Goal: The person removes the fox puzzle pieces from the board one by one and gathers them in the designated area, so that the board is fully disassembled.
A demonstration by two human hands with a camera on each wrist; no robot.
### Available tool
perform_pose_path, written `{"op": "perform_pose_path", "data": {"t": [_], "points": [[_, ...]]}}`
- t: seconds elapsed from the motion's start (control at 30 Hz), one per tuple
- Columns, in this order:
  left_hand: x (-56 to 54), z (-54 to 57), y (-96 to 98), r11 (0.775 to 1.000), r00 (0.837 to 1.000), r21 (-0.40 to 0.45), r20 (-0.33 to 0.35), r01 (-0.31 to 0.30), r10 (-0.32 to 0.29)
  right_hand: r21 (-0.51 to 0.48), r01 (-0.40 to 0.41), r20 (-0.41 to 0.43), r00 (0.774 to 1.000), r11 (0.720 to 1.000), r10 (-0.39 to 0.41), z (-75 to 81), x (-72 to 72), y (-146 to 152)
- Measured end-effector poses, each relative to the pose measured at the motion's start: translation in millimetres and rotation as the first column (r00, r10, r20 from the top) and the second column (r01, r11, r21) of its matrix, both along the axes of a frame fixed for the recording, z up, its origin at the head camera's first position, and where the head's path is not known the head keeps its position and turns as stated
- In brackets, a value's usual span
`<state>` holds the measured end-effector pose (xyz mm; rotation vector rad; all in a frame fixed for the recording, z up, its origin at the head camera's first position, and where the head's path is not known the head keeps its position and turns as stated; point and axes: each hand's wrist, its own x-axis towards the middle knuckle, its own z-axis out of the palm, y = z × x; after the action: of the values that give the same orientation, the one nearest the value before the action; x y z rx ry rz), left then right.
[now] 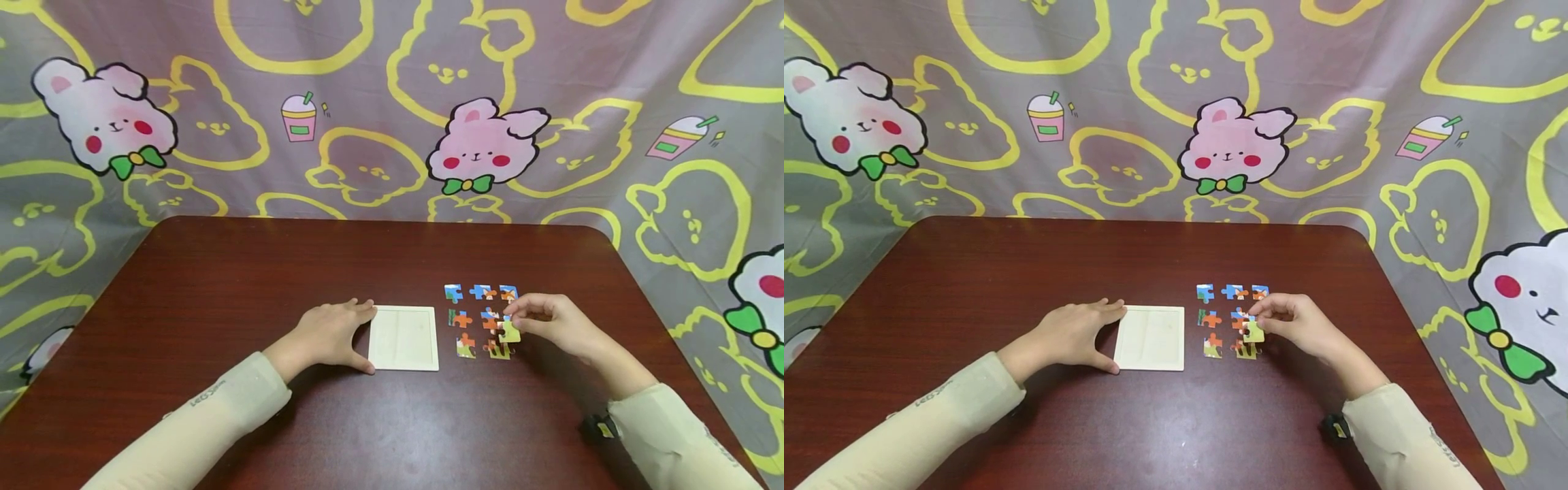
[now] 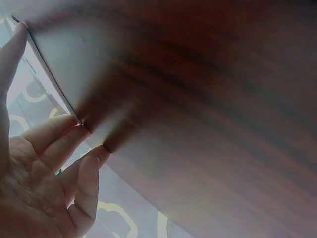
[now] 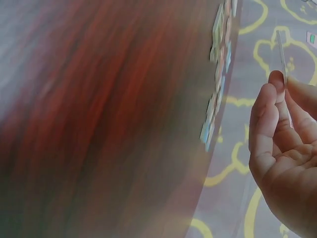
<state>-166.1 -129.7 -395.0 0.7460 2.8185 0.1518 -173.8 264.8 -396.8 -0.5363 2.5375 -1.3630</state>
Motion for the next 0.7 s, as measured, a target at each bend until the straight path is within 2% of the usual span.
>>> {"op": "perform_pose_path", "data": {"t": [0.33,0.7], "points": [[-0.4,-1.6,0.0,1.000,1.000,0.001,-0.004,0.000,0.000,0.008,0.025,0.009,1.000,1.000,-0.025,-6.9,4.8,23.2],[1.0,-1.2,-0.4,1.000,1.000,0.000,0.003,-0.001,0.001,0.031,0.021,0.040,0.999,0.999,-0.023,-8.4,7.3,33.9]]}}
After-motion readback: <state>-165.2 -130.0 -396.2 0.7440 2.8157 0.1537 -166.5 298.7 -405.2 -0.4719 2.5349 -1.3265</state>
